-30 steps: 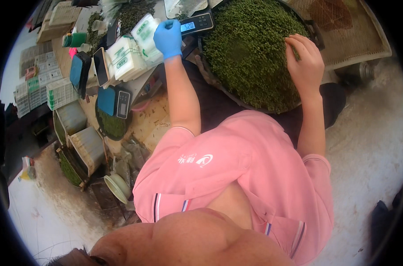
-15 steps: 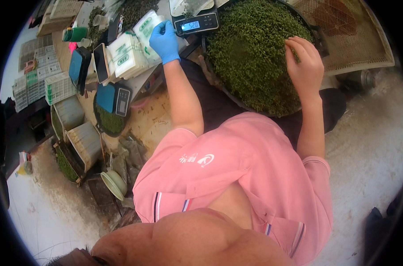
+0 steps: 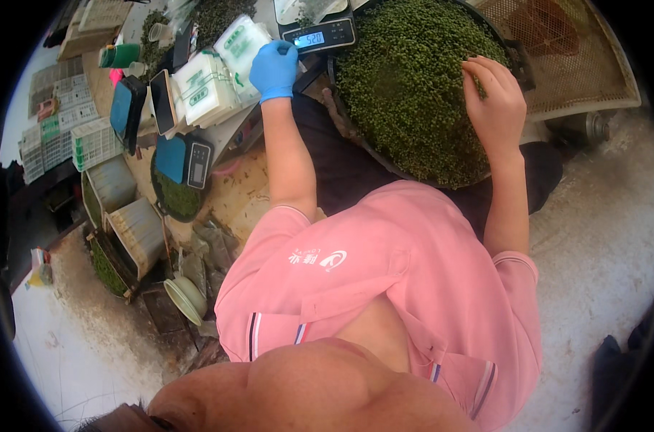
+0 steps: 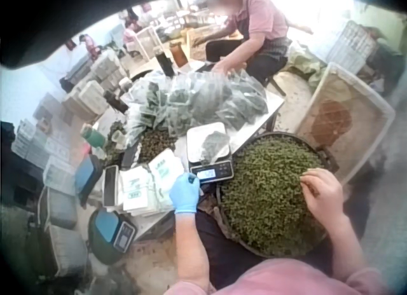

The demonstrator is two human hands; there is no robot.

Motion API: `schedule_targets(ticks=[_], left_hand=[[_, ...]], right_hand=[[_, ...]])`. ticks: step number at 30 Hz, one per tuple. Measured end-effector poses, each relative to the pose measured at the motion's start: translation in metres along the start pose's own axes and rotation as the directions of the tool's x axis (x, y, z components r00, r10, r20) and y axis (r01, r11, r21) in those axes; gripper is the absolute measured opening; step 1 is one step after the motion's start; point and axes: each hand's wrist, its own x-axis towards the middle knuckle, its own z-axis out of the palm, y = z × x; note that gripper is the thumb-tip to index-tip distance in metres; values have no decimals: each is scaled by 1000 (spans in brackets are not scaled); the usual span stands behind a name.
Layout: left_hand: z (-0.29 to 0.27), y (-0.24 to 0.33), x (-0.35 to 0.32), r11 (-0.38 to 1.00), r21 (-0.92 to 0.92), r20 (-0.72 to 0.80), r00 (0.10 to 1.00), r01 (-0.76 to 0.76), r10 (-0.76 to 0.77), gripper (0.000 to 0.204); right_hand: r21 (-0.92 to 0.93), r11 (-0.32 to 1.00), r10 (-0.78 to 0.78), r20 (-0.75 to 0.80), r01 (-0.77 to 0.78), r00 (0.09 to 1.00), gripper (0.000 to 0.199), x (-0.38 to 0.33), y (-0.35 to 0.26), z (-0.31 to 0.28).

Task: The person scoops green tea leaves from a large bowl into plastic bags and weighs each bag on a digital scale. They adjust the amount of leaves to reach a target weight, then set the filled bags aside. The process is repeated continuously throughout the clip.

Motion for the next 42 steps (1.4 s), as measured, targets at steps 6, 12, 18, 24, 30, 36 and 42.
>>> schedule_targets(ticks=[6,12,18,24,30,36,42], left_hand=[[17,1,11,996,70,-54,997,-50,54,16],[13,8,16,985,109,-39,990,-133,138,17],[8,29,27,925,-370,-261,965,-88,-12,23],[-9,12,20,890,-449,-354,930,-77,-98,22],[-13,8,-1,994,-38,-112,989,-105,101,14],[12,-4,6,952,226,35,978,-207,204,9],[0,6,5,981,67,-22,983,-180,182,12]], right_hand=[[10,1000,-10,5,10,1000,14,0,-1,0],[-5,1000,-7,9,7,1000,13,0,-1,-3],[-6,1000,1,19,-1,1000,13,-1,-1,-3],[-24,1000,3,21,-3,1000,14,-2,-1,-7],[-10,1000,3,28,-3,1000,14,-4,-2,-3],[-2,1000,2,34,-2,999,14,-3,-5,1],[-25,1000,-12,45,14,999,13,-5,-1,1]])
